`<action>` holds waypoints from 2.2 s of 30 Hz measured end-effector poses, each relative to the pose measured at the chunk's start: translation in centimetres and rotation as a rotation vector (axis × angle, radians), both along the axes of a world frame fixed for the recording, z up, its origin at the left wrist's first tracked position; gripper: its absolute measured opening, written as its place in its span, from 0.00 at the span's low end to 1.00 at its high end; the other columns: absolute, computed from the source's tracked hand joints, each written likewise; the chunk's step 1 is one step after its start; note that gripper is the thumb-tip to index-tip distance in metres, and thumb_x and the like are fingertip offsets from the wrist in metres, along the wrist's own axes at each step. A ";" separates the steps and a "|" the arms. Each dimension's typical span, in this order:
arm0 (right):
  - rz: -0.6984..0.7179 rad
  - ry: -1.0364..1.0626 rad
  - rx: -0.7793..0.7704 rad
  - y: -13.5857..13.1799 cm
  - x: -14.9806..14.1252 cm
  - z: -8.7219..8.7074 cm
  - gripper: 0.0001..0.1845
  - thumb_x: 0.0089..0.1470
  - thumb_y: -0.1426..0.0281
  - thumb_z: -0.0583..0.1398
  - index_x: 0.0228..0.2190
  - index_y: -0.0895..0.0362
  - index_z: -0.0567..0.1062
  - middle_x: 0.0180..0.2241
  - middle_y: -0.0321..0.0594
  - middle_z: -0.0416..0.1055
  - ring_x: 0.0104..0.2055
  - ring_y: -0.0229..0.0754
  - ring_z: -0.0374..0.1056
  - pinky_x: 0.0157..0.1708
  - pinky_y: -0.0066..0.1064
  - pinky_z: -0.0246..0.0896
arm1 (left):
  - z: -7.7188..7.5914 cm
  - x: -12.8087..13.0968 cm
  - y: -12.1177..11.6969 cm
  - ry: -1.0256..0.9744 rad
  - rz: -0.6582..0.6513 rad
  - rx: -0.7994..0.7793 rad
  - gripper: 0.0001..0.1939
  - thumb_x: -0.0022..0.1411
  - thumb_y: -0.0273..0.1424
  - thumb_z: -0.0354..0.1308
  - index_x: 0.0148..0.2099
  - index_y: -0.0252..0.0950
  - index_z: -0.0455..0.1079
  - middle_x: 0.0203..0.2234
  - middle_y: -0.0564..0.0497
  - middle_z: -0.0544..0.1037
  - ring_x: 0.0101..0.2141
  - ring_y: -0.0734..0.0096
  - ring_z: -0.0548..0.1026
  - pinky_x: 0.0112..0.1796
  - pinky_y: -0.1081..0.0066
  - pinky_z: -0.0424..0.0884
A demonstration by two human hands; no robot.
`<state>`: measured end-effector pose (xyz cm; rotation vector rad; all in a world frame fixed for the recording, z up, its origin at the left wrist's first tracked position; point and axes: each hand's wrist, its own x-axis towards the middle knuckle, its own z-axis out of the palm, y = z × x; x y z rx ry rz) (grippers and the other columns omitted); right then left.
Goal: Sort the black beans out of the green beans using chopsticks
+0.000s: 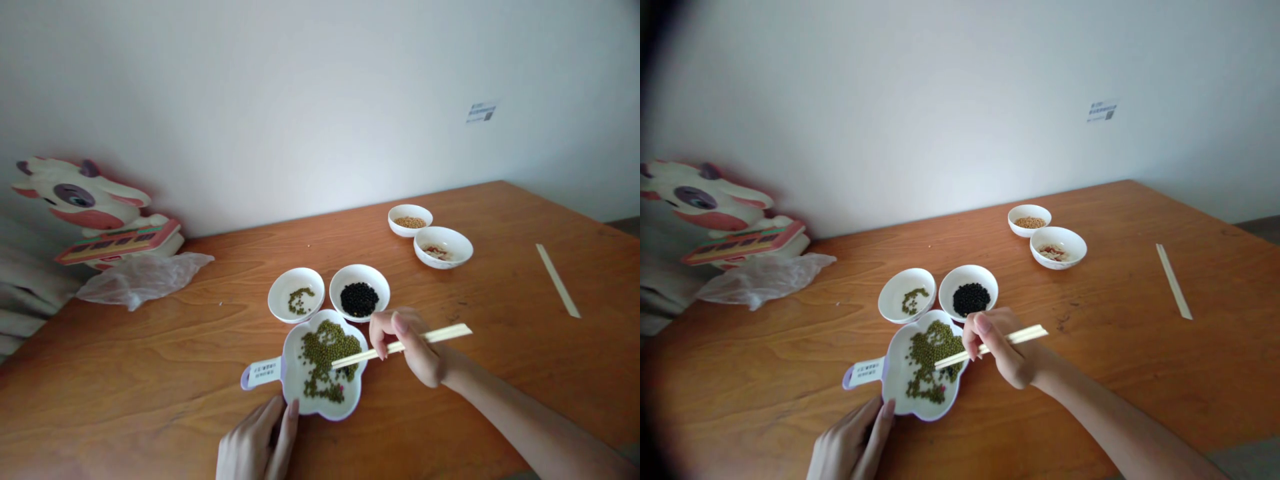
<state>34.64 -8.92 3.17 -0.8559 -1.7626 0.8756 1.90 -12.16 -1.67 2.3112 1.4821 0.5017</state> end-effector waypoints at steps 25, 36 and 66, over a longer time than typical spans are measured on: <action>0.009 -0.259 -0.112 -1.9 -0.5 3.3 0.35 0.72 0.46 0.37 0.27 0.54 0.67 0.23 0.35 0.64 0.24 0.37 0.59 0.28 0.34 0.51 | 0.3 0.6 -0.7 -0.030 0.034 -0.022 0.20 0.77 0.38 0.50 0.31 0.39 0.67 0.23 0.54 0.76 0.24 0.74 0.76 0.27 0.75 0.65; 0.004 -0.265 -0.073 -1.8 -0.6 3.0 0.33 0.73 0.50 0.37 0.27 0.53 0.66 0.23 0.35 0.64 0.24 0.38 0.59 0.28 0.34 0.52 | 0.4 0.6 -0.8 -0.008 0.042 -0.026 0.19 0.78 0.37 0.49 0.31 0.39 0.66 0.23 0.54 0.76 0.24 0.72 0.76 0.28 0.74 0.64; -0.129 -0.016 0.025 -2.0 -0.1 1.6 0.35 0.72 0.47 0.40 0.26 0.54 0.71 0.22 0.37 0.66 0.24 0.40 0.62 0.27 0.36 0.50 | 0.3 0.6 -0.8 -0.022 0.035 -0.046 0.19 0.78 0.38 0.50 0.31 0.39 0.62 0.24 0.56 0.74 0.24 0.75 0.74 0.29 0.73 0.61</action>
